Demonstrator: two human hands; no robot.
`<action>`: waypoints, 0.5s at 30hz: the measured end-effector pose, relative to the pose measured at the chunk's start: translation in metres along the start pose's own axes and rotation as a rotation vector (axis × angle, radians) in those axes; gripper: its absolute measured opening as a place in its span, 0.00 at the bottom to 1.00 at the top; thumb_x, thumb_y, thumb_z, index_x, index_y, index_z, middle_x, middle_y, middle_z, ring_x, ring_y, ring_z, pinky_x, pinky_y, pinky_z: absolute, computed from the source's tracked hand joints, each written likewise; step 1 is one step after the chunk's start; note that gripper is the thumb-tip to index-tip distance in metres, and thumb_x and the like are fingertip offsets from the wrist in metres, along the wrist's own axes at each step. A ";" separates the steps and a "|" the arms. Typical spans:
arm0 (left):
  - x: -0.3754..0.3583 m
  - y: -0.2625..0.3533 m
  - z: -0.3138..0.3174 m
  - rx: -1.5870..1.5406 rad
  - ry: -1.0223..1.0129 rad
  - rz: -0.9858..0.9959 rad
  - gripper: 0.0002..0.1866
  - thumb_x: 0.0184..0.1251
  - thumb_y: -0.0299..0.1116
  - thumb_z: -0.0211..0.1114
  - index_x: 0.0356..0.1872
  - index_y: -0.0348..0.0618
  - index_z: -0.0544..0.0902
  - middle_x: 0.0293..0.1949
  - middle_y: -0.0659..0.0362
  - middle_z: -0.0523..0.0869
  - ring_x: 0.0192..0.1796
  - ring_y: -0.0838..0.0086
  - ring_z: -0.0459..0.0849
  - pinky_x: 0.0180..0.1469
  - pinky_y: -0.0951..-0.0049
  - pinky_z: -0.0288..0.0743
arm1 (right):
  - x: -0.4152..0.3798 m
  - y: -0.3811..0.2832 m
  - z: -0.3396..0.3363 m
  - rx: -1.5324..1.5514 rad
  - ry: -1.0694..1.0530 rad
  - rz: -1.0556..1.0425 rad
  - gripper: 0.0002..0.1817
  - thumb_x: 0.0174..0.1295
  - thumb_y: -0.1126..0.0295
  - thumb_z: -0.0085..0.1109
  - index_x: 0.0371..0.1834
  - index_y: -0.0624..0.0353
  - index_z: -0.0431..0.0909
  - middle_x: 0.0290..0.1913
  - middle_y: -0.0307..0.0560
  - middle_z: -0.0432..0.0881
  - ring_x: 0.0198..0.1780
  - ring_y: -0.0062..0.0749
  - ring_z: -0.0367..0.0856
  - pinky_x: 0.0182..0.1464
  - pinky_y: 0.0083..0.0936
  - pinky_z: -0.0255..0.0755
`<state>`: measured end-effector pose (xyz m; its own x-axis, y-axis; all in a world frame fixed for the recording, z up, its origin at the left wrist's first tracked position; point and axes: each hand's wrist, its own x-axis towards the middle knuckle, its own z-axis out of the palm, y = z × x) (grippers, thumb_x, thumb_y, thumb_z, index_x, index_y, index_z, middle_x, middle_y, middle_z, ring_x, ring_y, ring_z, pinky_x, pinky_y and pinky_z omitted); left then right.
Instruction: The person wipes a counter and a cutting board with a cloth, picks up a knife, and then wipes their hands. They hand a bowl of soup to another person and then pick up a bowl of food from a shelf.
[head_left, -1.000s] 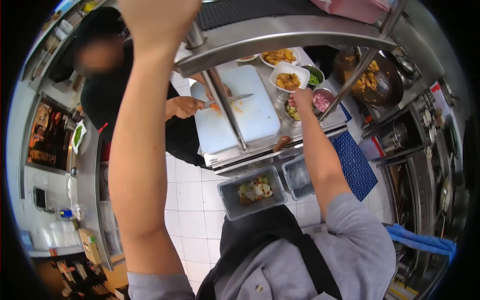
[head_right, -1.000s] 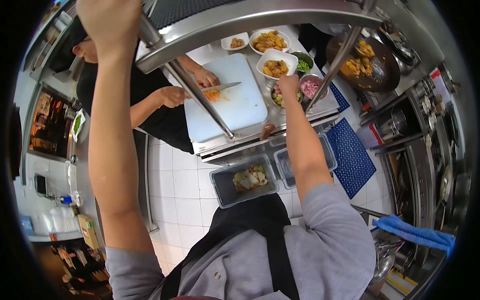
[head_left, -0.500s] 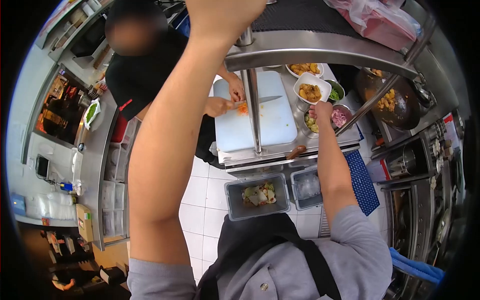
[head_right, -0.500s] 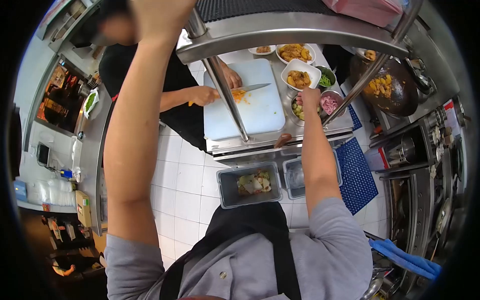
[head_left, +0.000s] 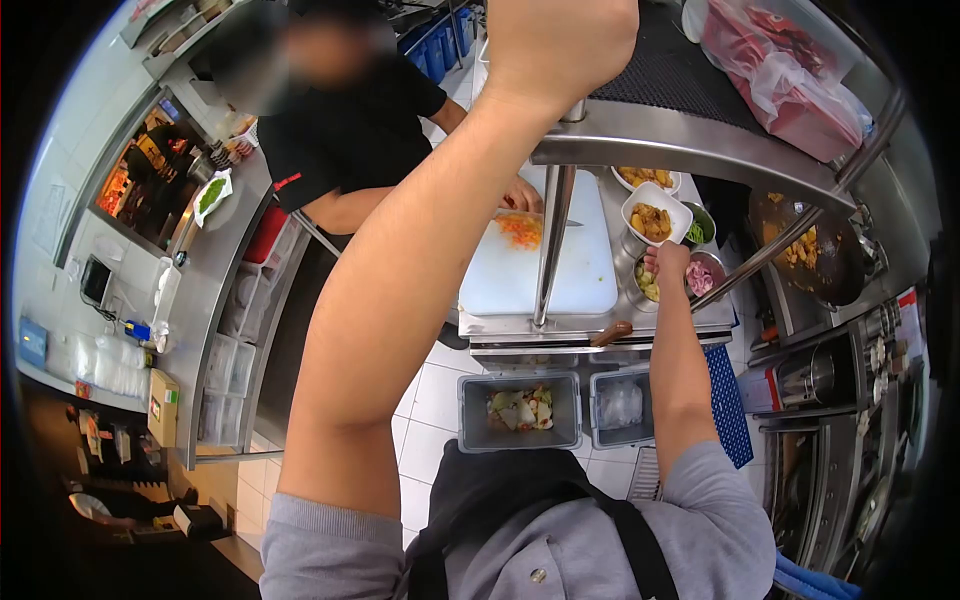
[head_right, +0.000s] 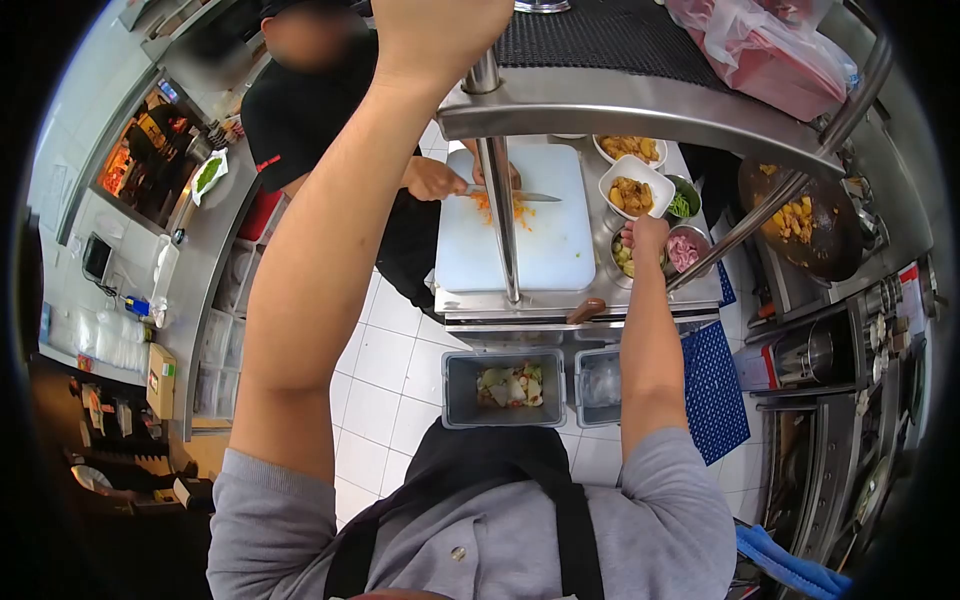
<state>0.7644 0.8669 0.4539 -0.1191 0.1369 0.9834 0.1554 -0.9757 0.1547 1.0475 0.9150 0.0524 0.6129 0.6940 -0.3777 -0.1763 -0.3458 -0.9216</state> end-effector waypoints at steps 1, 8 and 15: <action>0.000 -0.001 0.000 0.003 0.006 0.013 0.09 0.71 0.29 0.57 0.41 0.32 0.71 0.31 0.45 0.78 0.34 0.56 0.79 0.41 0.61 0.71 | 0.000 0.000 0.001 -0.001 0.003 -0.005 0.17 0.62 0.72 0.41 0.49 0.69 0.74 0.35 0.55 0.85 0.24 0.36 0.83 0.20 0.29 0.77; 0.000 0.001 0.000 -0.030 -0.007 0.019 0.08 0.71 0.28 0.57 0.40 0.31 0.71 0.31 0.46 0.79 0.33 0.59 0.78 0.40 0.63 0.71 | 0.002 0.003 -0.001 0.013 -0.014 -0.022 0.16 0.63 0.72 0.42 0.48 0.69 0.74 0.35 0.54 0.85 0.24 0.36 0.83 0.21 0.30 0.77; 0.000 0.002 -0.001 0.019 -0.017 0.009 0.08 0.71 0.29 0.58 0.39 0.32 0.72 0.29 0.49 0.79 0.32 0.64 0.78 0.39 0.65 0.72 | -0.003 0.001 0.000 -0.008 0.002 -0.023 0.16 0.63 0.72 0.42 0.48 0.69 0.75 0.34 0.55 0.85 0.23 0.36 0.82 0.21 0.29 0.77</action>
<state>0.7640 0.8649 0.4545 -0.1010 0.1313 0.9862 0.1746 -0.9735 0.1475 1.0455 0.9127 0.0529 0.6183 0.7006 -0.3561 -0.1556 -0.3351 -0.9293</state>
